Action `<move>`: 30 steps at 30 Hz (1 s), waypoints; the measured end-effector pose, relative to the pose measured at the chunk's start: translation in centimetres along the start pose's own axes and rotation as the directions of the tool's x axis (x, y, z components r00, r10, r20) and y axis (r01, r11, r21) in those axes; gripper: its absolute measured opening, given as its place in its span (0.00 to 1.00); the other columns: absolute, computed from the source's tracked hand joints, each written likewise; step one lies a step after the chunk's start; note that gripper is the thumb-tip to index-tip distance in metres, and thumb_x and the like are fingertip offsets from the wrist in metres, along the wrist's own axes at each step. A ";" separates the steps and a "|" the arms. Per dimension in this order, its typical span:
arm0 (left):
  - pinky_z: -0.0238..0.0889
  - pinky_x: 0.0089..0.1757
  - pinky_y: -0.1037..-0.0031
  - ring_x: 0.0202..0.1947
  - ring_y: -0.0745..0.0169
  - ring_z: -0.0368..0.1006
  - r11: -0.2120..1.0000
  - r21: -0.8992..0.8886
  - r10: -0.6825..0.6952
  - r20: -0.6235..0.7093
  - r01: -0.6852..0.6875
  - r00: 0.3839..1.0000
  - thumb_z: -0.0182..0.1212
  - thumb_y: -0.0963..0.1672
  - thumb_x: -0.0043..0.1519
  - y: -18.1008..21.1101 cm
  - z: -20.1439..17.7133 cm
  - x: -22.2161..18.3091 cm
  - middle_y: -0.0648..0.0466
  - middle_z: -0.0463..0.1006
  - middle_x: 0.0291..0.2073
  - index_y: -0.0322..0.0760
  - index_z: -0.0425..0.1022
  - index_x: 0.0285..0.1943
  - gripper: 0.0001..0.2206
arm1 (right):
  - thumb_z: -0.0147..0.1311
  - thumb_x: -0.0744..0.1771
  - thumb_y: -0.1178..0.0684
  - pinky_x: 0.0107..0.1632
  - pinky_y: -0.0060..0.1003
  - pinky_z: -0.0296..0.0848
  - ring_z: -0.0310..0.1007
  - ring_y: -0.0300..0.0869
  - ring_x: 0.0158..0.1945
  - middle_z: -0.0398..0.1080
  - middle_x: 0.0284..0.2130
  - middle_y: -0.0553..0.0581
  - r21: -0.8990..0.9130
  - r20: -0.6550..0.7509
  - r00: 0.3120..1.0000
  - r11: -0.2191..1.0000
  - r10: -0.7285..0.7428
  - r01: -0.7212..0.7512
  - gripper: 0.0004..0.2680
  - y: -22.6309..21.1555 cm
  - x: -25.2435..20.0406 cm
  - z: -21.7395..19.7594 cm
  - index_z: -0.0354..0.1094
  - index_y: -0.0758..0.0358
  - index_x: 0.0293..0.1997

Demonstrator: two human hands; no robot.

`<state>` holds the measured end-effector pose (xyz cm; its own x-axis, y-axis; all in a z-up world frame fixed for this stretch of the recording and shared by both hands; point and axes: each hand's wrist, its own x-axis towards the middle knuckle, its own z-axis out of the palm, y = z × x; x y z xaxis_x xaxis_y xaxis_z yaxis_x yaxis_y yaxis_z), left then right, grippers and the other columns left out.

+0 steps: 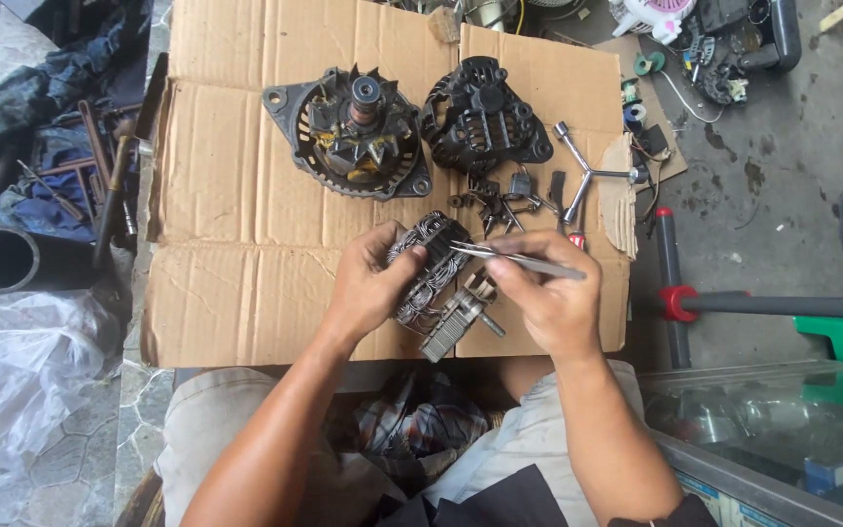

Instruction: Cleaning the internal components of a stator coil assembly using a small metal pick to remove debris or corrosion.

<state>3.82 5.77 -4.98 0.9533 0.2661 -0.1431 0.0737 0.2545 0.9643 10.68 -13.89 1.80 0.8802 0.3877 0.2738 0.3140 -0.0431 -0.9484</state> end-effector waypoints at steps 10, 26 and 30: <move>0.63 0.34 0.69 0.26 0.54 0.70 0.896 0.344 -0.320 0.061 0.281 0.945 0.62 0.52 0.57 6.4 0.6 1.8 0.48 0.74 0.17 0.36 0.78 0.28 0.16 | 0.60 0.66 0.60 0.45 0.42 0.79 0.81 0.50 0.44 0.79 0.35 0.71 0.027 0.010 1.000 1.000 -0.004 0.004 0.06 1.2 0.9 1.8 0.70 0.75 0.38; 0.61 0.30 0.73 0.24 0.62 0.66 0.923 0.282 -0.291 0.073 0.260 0.954 0.62 0.50 0.59 3.7 0.5 1.2 0.52 0.68 0.16 0.39 0.75 0.29 0.12 | 0.60 0.65 0.65 0.58 0.58 0.75 0.80 0.58 0.47 0.77 0.35 0.74 0.195 0.015 0.994 0.975 -0.108 0.103 0.04 1.3 -1.3 2.4 0.68 0.76 0.33; 0.61 0.25 0.77 0.18 0.64 0.66 0.954 0.220 -0.217 0.045 0.202 0.975 0.61 0.47 0.61 4.1 1.0 1.1 0.52 0.67 0.13 0.36 0.74 0.28 0.11 | 0.59 0.66 0.65 0.54 0.57 0.78 0.81 0.58 0.45 0.77 0.33 0.74 0.125 -0.022 0.992 0.984 -0.125 0.127 0.04 1.0 -1.1 2.8 0.68 0.76 0.33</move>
<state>5.47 6.22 -0.94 0.9267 0.1623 -0.3389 0.3277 0.0922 0.9403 9.07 -11.80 0.10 0.8414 0.3698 0.3940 0.3763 0.1223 -0.9184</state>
